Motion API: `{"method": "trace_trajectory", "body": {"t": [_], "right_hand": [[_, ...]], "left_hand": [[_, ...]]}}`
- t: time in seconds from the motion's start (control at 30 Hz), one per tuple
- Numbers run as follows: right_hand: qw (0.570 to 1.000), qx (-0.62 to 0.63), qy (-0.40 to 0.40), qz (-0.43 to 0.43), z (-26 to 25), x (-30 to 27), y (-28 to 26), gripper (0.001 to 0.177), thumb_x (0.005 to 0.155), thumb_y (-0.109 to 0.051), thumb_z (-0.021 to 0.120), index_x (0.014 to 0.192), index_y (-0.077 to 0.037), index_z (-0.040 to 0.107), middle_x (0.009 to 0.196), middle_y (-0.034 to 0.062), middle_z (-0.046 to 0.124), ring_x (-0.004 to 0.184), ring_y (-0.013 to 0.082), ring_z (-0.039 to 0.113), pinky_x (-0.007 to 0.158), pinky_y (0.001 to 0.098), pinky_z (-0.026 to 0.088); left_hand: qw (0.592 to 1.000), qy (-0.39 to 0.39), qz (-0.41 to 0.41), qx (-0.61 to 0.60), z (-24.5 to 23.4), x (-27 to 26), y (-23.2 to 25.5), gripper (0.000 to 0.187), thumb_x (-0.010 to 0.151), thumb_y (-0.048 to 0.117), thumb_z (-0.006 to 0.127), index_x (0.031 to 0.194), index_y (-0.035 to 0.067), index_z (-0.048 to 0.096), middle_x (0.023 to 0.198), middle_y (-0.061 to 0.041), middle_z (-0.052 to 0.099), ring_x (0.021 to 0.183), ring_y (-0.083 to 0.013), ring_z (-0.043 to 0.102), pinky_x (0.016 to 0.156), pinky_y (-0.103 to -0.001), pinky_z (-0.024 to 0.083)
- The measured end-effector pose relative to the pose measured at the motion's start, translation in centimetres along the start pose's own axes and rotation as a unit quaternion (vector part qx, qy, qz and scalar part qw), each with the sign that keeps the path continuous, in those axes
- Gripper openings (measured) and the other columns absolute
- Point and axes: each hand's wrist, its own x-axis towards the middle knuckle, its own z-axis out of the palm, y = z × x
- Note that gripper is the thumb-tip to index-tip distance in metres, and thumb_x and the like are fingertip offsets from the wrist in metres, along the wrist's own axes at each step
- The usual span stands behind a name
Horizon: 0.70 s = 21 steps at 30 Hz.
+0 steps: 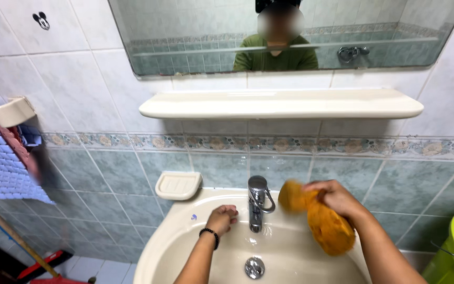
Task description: The person washes a yellow sponge under running water and wipes the sink basin and faucet. They then wipe a white wall-mounted corner shelf and rinse several toothbrushes, toothpaste tubes, and metal cups under the tap.
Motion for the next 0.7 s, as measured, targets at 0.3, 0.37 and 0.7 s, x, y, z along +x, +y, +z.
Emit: {"method": "trace_trajectory", "body": {"t": [0.3, 0.37, 0.7], "right_hand": [[0.925, 0.291, 0.109, 0.221, 10.9, 6.1, 9.4, 0.054, 0.097, -0.015, 0.06, 0.149, -0.016, 0.049, 0.131, 0.0135, 0.067, 0.109, 0.0275, 0.067, 0.089, 0.0445, 0.056], [0.945, 0.24, 0.111, 0.193, 14.7, 5.0, 9.5, 0.052, 0.096, -0.011, 0.059, 0.147, -0.017, 0.051, 0.133, 0.0124, 0.068, 0.113, 0.0269, 0.067, 0.095, 0.0426, 0.055], [0.961, -0.257, 0.077, -0.069, 15.9, -7.2, 0.4, 0.073, 0.073, 0.014, 0.055, 0.137, -0.019, 0.067, 0.145, 0.0071, 0.059, 0.118, 0.0319, 0.054, 0.11, 0.0335, 0.044]], "left_hand": [[0.997, 0.062, -0.032, 0.019, -1.0, -3.3, -1.2, 0.02, 0.095, 0.031, 0.064, 0.109, 0.018, 0.071, 0.108, 0.005, 0.075, 0.091, -0.0096, 0.069, 0.073, -0.03, 0.05], [0.997, 0.065, -0.039, 0.03, -1.4, -3.8, -2.0, 0.021, 0.095, 0.032, 0.065, 0.109, 0.019, 0.071, 0.107, 0.006, 0.075, 0.091, -0.0091, 0.069, 0.073, -0.03, 0.051], [0.998, 0.047, -0.001, 0.048, 0.6, -0.8, -2.9, 0.019, 0.093, 0.027, 0.066, 0.106, 0.015, 0.072, 0.097, 0.003, 0.073, 0.086, -0.0108, 0.07, 0.063, -0.028, 0.049]]}}
